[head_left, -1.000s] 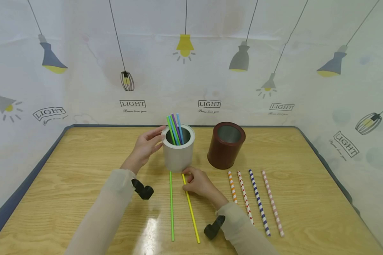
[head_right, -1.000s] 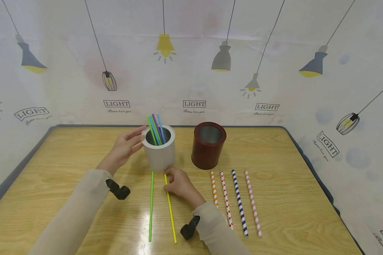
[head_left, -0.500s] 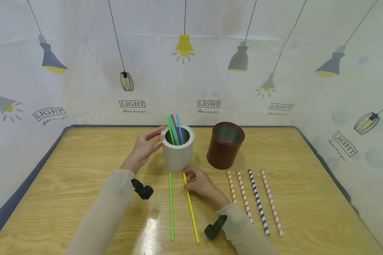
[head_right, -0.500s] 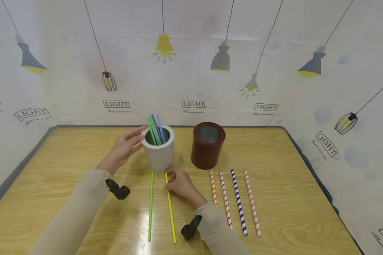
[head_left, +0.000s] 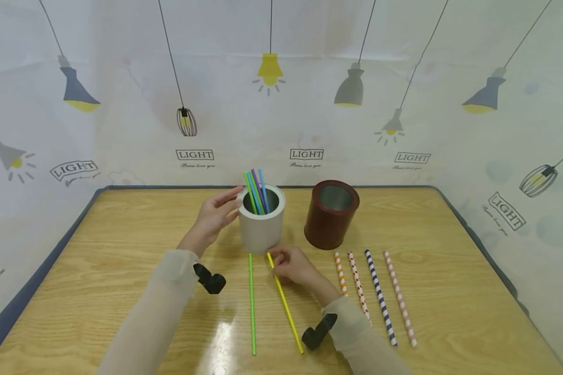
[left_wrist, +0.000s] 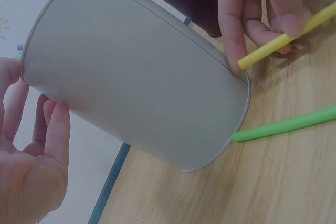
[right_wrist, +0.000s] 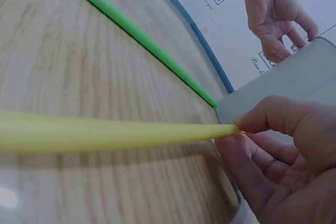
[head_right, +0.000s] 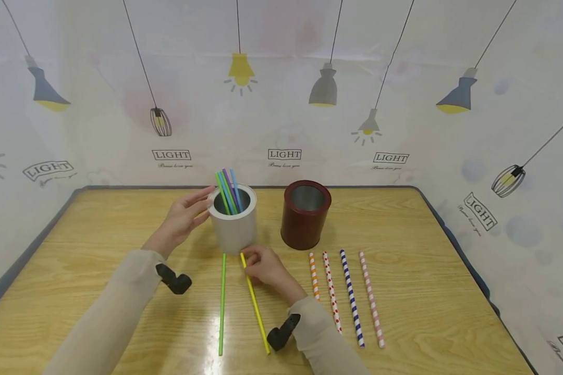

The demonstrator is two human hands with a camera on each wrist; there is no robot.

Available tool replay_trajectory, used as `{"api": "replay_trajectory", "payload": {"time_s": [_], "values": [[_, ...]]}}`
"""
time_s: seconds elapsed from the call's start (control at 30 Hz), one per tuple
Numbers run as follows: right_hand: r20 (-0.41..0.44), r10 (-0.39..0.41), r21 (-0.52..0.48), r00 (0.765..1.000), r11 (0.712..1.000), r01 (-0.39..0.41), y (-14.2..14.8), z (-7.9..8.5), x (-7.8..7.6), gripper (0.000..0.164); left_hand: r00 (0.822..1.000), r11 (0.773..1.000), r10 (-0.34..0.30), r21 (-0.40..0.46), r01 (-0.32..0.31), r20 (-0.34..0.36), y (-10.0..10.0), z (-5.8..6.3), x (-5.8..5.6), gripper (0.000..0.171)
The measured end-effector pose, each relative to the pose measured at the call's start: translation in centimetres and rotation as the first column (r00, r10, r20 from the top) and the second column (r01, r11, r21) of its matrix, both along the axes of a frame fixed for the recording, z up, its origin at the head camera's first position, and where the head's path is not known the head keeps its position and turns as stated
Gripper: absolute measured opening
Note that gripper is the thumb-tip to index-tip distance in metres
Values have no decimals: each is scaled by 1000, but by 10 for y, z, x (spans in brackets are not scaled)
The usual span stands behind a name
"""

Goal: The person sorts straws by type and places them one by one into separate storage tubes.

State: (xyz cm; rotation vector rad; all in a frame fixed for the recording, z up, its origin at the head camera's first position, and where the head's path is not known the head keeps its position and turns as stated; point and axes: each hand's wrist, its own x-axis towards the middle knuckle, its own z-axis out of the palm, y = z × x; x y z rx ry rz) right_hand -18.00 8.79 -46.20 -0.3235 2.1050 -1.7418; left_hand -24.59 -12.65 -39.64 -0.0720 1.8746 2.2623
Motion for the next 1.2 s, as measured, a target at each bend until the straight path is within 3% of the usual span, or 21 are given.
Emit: {"api": "replay_trajectory", "payload": {"time_s": [0.73,1.2], "values": [[-101,-124,-33,987,992,122,14,44,-5,45,1000,1000,-12,19,12,-8,-1,0,-1,46],[-245,-151,-19,958,988,151,32,86,-19,46,1000,1000,-19,4,19,-6,-2,0,0,46]]}}
